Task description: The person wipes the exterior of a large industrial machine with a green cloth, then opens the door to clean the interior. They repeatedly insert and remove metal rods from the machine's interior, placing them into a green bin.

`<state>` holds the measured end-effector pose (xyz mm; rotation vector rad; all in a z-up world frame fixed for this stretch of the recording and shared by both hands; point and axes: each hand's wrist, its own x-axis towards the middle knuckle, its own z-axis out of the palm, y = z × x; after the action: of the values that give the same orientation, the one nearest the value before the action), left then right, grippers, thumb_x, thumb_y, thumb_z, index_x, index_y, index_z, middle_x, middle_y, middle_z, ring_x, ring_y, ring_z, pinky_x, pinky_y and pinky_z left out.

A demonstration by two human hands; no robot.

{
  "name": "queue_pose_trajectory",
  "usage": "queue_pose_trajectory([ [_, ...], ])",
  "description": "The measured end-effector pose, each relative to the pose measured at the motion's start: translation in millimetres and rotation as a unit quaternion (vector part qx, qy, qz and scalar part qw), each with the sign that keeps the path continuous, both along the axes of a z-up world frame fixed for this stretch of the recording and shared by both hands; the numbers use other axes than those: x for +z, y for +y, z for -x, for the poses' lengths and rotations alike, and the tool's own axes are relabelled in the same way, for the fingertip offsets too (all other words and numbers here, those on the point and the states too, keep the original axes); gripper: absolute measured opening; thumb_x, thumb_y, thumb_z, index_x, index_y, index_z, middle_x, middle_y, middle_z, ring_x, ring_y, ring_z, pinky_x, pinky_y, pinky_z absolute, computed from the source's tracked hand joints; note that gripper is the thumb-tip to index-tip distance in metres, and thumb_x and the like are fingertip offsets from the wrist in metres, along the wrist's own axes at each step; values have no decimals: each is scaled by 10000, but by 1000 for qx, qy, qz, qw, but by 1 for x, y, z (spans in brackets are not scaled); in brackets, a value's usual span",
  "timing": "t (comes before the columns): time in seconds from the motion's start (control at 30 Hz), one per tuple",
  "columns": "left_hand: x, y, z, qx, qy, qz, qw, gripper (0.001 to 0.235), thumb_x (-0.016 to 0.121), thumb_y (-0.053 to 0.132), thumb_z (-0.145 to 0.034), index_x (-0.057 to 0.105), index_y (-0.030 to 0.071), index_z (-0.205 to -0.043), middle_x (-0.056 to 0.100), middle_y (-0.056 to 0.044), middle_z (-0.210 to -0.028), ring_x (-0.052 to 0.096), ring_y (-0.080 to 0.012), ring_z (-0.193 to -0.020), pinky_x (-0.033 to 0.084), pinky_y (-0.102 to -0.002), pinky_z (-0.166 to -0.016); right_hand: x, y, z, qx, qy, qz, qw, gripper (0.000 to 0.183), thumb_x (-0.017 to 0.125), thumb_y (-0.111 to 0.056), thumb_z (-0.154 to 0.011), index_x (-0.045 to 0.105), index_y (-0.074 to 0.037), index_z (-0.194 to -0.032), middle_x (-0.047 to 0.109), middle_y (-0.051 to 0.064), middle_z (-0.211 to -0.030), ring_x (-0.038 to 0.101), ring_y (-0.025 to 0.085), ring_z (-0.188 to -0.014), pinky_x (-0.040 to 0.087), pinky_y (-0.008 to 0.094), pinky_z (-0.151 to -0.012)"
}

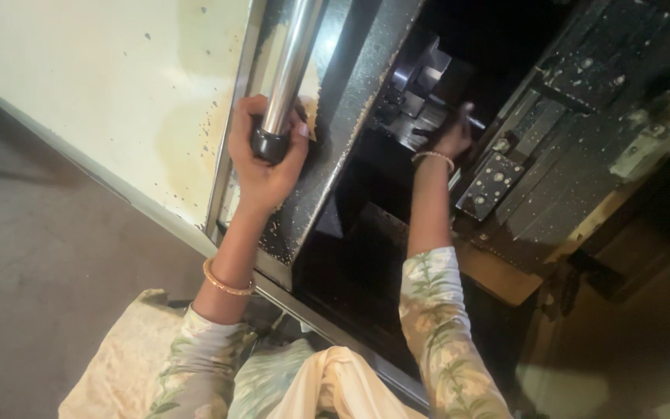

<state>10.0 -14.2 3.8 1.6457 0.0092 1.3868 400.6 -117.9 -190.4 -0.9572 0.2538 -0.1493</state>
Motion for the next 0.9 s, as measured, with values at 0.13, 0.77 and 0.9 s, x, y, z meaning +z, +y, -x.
queue_pose_trajectory([
  [0.13, 1, -2, 1, -12, -3, 0, 1000, 296, 690, -75, -988, 489, 22, -1184, 629, -67, -1009, 628, -114, -878, 540, -265, -816, -19, 13, -26, 31, -51, -136, 989, 425, 644, -324, -984, 717, 55, -1162, 673, 237, -1157, 636, 370, -1011, 530, 514, -933],
  [0.77, -3, -2, -2, -11, 0, 14, 1000, 289, 681, -93, -996, 492, 17, -1185, 634, -84, -1035, 625, -115, -876, 535, -263, -786, -53, -3, -31, 3, -153, -163, 975, 219, 540, -315, -1009, 598, -104, -1023, 680, 153, -1014, 645, 286, -983, 474, 469, -910],
  [0.9, -2, -2, -4, -2, 0, 14, 1000, 298, 683, -97, -984, 491, 17, -1182, 633, -80, -1023, 612, -113, -862, 529, -260, -775, -28, -7, -5, -6, -229, -48, 972, 289, 554, -376, -1055, 642, -101, -1063, 667, 86, -1086, 627, 213, -1095, 472, 379, -1036],
])
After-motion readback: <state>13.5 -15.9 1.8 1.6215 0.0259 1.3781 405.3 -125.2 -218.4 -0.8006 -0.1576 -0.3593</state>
